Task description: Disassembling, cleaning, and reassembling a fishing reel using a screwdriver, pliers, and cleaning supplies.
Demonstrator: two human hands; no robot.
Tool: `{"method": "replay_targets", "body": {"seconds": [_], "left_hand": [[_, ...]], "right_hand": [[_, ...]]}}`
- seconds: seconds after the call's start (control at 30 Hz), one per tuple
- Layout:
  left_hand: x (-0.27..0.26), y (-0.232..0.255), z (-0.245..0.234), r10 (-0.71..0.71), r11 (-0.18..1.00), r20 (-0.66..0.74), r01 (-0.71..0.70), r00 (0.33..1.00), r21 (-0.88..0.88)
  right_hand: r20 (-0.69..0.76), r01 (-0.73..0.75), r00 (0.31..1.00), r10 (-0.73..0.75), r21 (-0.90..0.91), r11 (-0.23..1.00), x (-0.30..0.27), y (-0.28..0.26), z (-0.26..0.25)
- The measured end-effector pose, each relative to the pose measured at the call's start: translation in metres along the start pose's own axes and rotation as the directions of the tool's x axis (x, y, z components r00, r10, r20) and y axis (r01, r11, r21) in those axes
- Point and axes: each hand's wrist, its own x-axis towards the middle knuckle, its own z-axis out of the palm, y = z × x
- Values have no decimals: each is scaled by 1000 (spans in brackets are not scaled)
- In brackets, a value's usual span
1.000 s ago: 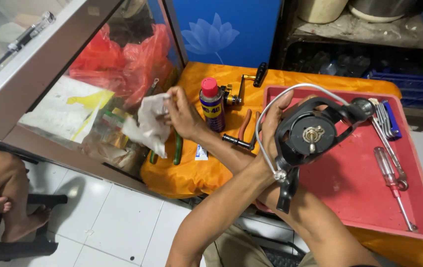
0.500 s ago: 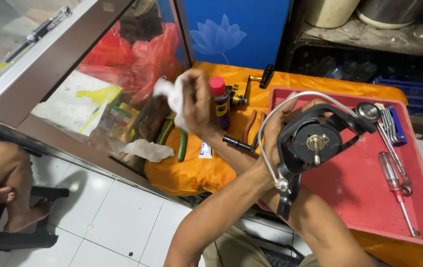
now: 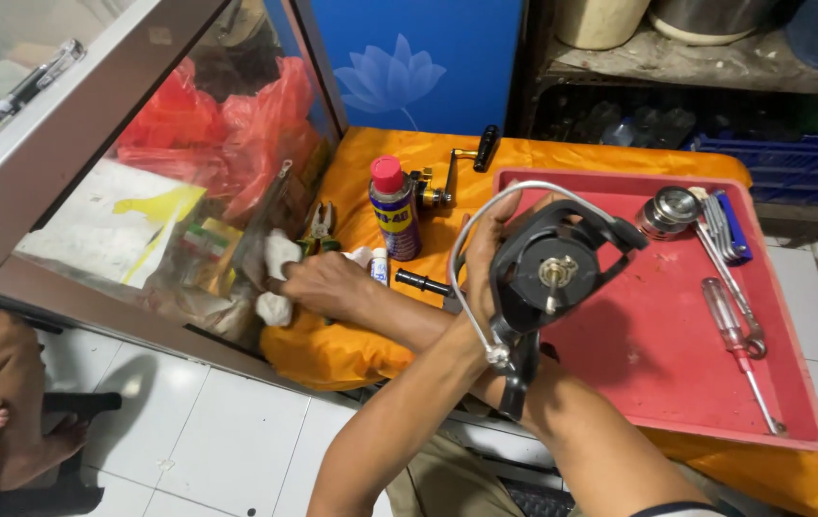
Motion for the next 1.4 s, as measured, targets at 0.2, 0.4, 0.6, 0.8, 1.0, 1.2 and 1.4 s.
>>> {"method": "replay_targets", "body": {"seconds": [0.2,0.4,0.6,0.8,1.0,1.2,1.4], "left_hand": [[-9,15,41,205,948,-362,-92,909,305],[0,17,51,38,982,-274,15,961,188],[31,-1,53,-34,986,-113,51,993,157],[95,-12,22,77,935,-60,-51,995,352],[109,-19,9,65,900,-119,-6,991,436],[115,-27,-31,122,917,-271,-4,955,399],[105,-31,-20,167,953,-342,-63,925,296]], "right_hand": [[-128,-158,979,161,35,987,-76,53,-36],[-288,-284,912,293,72,956,-157,96,-80],[-420,-311,850,318,87,946,-222,120,-126],[-504,-338,795,338,96,936,-269,156,-159],[-888,140,132,440,457,879,-266,194,-148],[-970,-40,231,74,67,997,-240,173,-155],[-928,-116,364,-84,-135,984,-241,176,-149]]}}
